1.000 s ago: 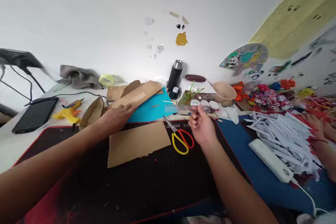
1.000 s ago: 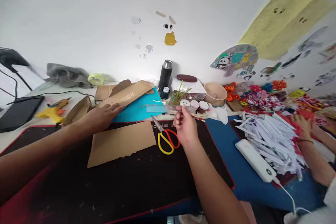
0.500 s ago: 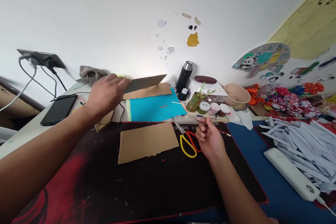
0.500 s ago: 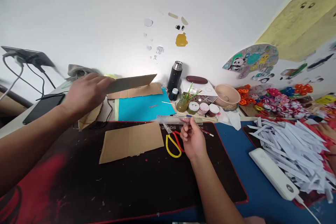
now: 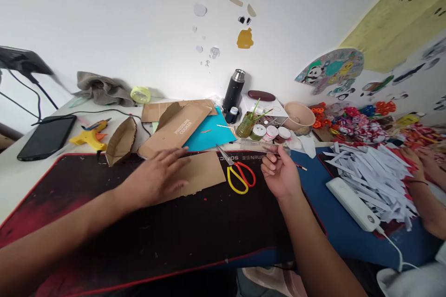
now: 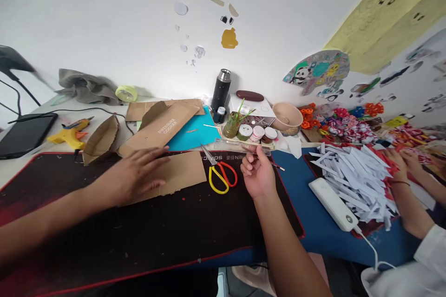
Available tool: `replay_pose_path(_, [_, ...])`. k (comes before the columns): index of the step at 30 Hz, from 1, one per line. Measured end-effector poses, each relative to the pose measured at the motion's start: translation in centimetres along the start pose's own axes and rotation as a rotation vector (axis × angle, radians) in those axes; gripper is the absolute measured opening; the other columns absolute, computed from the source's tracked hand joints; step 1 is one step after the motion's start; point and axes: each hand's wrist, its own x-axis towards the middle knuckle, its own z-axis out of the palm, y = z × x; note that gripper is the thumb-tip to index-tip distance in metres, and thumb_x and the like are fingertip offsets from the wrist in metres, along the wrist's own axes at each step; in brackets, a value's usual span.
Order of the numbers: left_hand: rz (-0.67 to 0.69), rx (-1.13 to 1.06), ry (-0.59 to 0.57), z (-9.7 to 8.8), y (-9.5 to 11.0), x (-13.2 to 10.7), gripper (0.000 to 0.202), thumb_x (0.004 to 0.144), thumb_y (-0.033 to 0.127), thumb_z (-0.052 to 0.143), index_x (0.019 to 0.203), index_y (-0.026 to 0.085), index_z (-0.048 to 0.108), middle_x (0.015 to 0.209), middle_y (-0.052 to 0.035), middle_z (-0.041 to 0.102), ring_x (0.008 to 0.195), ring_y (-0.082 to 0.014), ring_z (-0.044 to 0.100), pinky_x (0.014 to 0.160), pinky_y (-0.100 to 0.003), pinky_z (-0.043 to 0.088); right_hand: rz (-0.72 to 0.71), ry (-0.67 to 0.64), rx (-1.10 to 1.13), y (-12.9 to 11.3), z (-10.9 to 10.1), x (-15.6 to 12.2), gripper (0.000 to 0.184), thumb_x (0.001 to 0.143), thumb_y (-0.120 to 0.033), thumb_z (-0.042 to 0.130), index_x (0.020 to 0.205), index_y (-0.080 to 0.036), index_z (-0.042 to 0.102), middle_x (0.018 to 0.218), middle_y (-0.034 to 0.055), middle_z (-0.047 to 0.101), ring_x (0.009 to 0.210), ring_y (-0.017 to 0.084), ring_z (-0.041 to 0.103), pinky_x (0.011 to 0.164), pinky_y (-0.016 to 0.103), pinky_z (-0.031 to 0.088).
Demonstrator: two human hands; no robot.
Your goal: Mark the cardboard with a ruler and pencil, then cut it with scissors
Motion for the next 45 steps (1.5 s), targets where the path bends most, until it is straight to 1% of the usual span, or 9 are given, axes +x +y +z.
replay_pose_path(5, [0.072, -0.217, -0.102, 2.7, 4.3, -1.3, 0.065, 0.106, 0.058, 0.063, 0.163, 0.029, 0.054, 0.171, -0.0106, 0.054, 0.159, -0.0348, 0.049, 0.134, -0.056, 0.033, -0.001, 0.029, -0.09, 1.8, 1.0, -0.5, 0.046, 0.073, -0.052, 0.101, 0.084, -0.018, 0.073, 0.059, -0.0082, 0.052, 0.046, 0.004, 0.041, 0.038, 0.013, 0.032])
replay_pose_path(9, [-0.231, -0.644, -0.07, 1.4, 5.2, -1.4, 0.071, 0.106, 0.055, 0.064, 0.17, 0.034, 0.042, 0.173, -0.0112, 0.051, 0.161, -0.0371, 0.044, 0.13, -0.059, 0.04, -0.027, 0.004, -0.244, 4.1, 2.4, -1.7, 0.057, 0.067, -0.065, 0.101, 0.085, -0.018, 0.074, 0.059, -0.0071, 0.053, 0.045, 0.005, 0.042, 0.038, 0.016, 0.027])
replay_pose_path(12, [-0.511, -1.211, 0.028, -1.2, 5.3, -1.4, 0.068, 0.111, 0.058, 0.052, 0.172, 0.034, 0.036, 0.155, -0.0158, 0.067, 0.135, -0.0341, 0.07, 0.11, -0.052, 0.06, -0.018, 0.002, -0.308, 5.8, 3.5, -2.9, 0.06, 0.067, -0.07, 0.099, 0.083, -0.019, 0.072, 0.059, -0.0058, 0.056, 0.045, 0.006, 0.043, 0.04, 0.018, 0.026])
replay_pose_path(15, [-0.656, -1.411, -0.008, -3.0, 5.1, -1.4, 0.058, 0.104, 0.061, 0.065, 0.149, 0.023, 0.063, 0.107, -0.0114, 0.08, 0.091, -0.0257, 0.078, 0.082, -0.041, 0.066, 0.013, -0.074, -0.383, 7.7, 4.5, -3.7, 0.058, 0.074, -0.071, 0.094, 0.085, -0.017, 0.076, 0.057, -0.0046, 0.056, 0.045, 0.007, 0.043, 0.041, 0.019, 0.026])
replay_pose_path(20, [-0.68, -1.223, -0.048, -3.4, 4.6, -2.4, 0.035, 0.1, 0.054, 0.071, 0.115, 0.023, 0.078, 0.089, -0.0024, 0.076, 0.068, -0.016, 0.067, 0.064, -0.03, 0.061, 0.053, -0.235, -0.462, 9.8, 5.7, -3.8, 0.051, 0.084, -0.068, 0.087, 0.089, -0.018, 0.079, 0.059, -0.0024, 0.06, 0.046, 0.009, 0.046, 0.041, 0.02, 0.029])
replay_pose_path(25, [-0.628, -0.88, -0.002, -3.5, 3.8, -4.6, 0.033, 0.106, 0.049, 0.059, 0.112, 0.026, 0.081, 0.102, -0.0039, 0.084, 0.089, -0.0221, 0.079, 0.077, -0.032, 0.066, 0.038, -0.33, -0.511, 10.2, 5.4, -2.9, 0.047, 0.09, -0.066, 0.083, 0.094, -0.02, 0.083, 0.062, -0.0021, 0.06, 0.047, 0.01, 0.05, 0.042, 0.021, 0.035])
replay_pose_path(32, [-0.609, -0.659, -0.065, -4.1, 2.5, -8.1, 0.032, 0.11, 0.047, 0.053, 0.119, 0.03, 0.079, 0.11, -0.001, 0.084, 0.095, -0.0223, 0.081, 0.082, -0.03, 0.066, -0.095, -0.228, -0.701, 9.1, 3.7, -2.5, 0.037, 0.098, -0.059, 0.078, 0.095, -0.023, 0.083, 0.064, -0.0018, 0.062, 0.049, 0.01, 0.053, 0.043, 0.021, 0.037])
replay_pose_path(39, [-0.471, -0.409, -0.045, -2.8, 3.3, -9.0, 0.035, 0.114, 0.045, 0.049, 0.125, 0.028, 0.077, 0.106, -0.0049, 0.081, 0.092, -0.0224, 0.079, 0.081, -0.032, 0.064, -0.35, -0.346, -1.013, 7.8, 4.4, -2.3, 0.026, 0.108, -0.044, 0.066, 0.101, -0.026, 0.085, 0.07, 0.001, 0.073, 0.058, 0.017, 0.066, 0.055, 0.029, 0.053])
replay_pose_path(45, [-0.345, -0.122, -0.018, -1.7, 4.2, -8.5, 0.042, 0.112, 0.051, 0.053, 0.137, 0.025, 0.075, 0.129, -0.0128, 0.078, 0.113, -0.0338, 0.076, 0.094, -0.05, 0.063, -0.712, -0.49, -1.274, 7.5, 4.3, -0.4, 0.019, 0.108, -0.031, 0.067, 0.113, -0.032, 0.084, 0.104, 0.0047, 0.086, 0.093, 0.026, 0.082, 0.087, 0.039, 0.064])
